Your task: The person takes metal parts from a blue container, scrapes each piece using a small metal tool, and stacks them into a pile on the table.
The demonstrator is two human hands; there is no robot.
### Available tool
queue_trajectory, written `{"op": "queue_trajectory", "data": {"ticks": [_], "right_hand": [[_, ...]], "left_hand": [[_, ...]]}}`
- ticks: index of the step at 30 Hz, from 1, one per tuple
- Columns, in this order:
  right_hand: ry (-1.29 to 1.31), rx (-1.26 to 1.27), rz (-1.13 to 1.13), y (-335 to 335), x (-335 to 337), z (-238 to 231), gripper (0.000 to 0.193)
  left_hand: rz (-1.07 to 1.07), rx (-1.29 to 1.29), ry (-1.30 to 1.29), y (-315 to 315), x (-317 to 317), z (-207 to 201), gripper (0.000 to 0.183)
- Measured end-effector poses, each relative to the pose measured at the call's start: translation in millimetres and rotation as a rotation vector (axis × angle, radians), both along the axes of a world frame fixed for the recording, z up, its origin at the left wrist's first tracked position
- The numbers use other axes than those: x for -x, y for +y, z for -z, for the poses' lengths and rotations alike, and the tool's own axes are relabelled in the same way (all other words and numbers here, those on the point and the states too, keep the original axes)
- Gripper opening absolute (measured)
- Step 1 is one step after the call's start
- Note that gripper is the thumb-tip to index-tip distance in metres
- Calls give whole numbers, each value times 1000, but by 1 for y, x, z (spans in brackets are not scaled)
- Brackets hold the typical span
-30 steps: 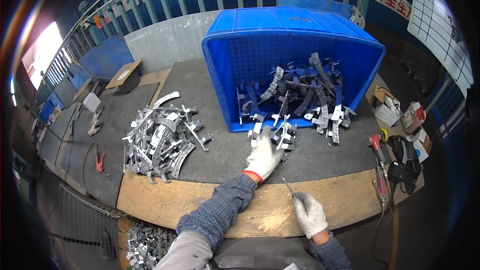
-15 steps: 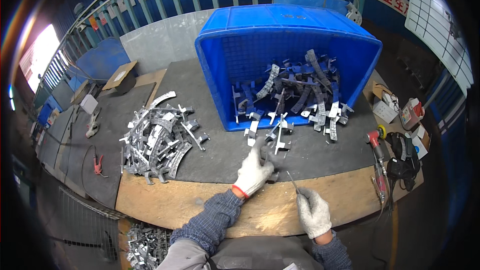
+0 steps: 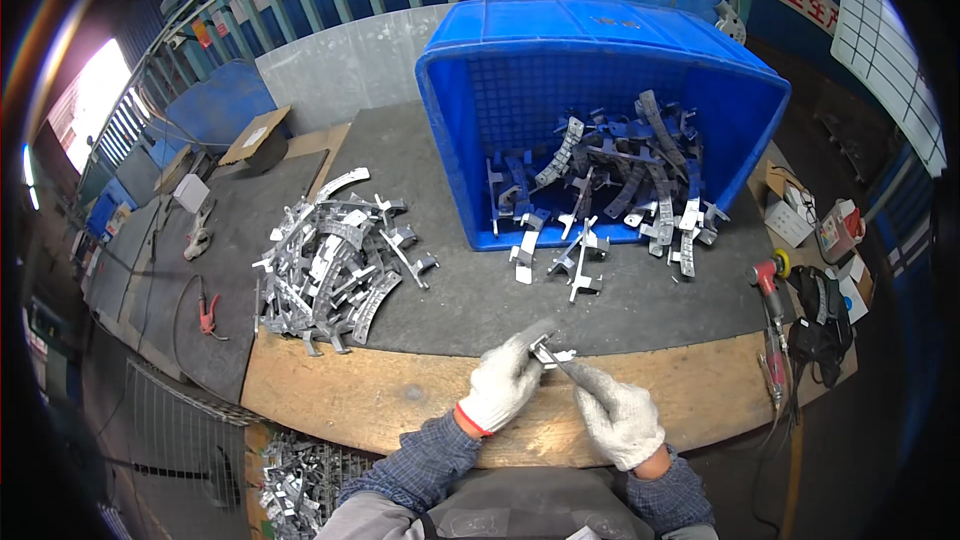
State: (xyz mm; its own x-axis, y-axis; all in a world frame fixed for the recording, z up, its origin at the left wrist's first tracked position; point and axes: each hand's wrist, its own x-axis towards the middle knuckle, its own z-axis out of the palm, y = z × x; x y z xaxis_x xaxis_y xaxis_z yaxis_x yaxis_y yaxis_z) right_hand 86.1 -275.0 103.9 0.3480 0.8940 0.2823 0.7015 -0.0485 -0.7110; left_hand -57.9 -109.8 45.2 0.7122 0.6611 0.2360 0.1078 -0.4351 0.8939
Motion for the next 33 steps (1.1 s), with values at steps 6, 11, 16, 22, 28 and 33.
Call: {"op": "queue_trajectory", "data": {"ticks": [6,11,16,22,28,33], "right_hand": [[182,40,-40,-2,5,4,32],[320,-14,-78,-4,8,13,34],[945,276,-15,5,10,-8,41],[-389,44,-92,6,14,-10,41],[289,-68,-99,0,11,6,39],[-228,234,-113,-9,18,-9,43]], "left_hand": [[15,162,-104,-12,6,18,40],[-1,174,28,-15,13,3,42],[29,-464,-4,-11,17,-1,57],[-60,-181,21,-28,12,6,63],[-76,-62,-32,-37,9,4,59],[-88,-89,-29,-33,11,11,59]]}}
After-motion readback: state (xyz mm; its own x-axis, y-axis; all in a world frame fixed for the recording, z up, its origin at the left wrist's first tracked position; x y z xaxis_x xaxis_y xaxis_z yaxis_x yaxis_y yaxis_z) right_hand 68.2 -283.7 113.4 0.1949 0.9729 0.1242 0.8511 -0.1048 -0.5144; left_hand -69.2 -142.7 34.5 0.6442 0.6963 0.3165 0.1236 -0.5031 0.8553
